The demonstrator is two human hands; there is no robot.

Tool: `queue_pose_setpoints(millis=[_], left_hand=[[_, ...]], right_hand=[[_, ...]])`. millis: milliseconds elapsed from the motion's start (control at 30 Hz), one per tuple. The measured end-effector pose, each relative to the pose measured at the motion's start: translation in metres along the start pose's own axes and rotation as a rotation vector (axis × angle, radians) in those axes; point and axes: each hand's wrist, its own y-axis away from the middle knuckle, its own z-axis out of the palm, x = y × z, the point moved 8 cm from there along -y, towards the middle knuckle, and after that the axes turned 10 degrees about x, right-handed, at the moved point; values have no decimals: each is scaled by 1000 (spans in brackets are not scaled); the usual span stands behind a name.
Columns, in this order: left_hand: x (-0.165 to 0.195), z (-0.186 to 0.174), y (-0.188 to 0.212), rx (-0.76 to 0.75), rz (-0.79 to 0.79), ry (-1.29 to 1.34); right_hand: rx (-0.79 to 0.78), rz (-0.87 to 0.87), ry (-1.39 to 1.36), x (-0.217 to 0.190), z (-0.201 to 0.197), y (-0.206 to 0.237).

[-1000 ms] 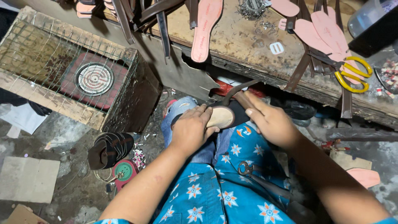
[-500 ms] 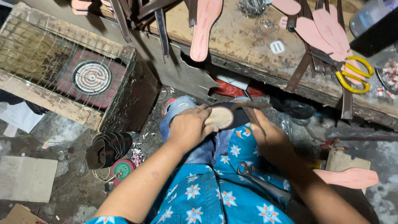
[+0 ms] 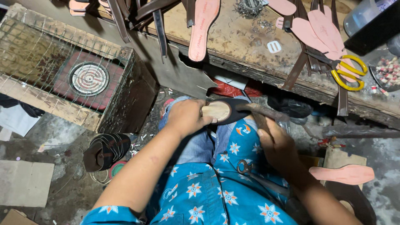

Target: The person uses pliers to attach a strap to a shoe sole, then uses a hammer to secure it. They repeat the process for another strap and place the finished sandal aside.

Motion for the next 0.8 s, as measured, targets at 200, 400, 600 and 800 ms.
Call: queue_pose_setpoints(millis=[200, 400, 600, 800], left_hand=[[-2, -2, 2, -2, -34, -15], [7, -8, 1, 94, 69, 60], [2, -6, 2, 78, 10, 85], [2, -5, 2, 57, 0, 20]], right_hand=[[-102, 104, 429, 22, -11, -19], [0, -605, 430, -25, 1, -12], [30, -50, 43, -5, -13, -30], [-36, -50, 142, -17, -2, -38]])
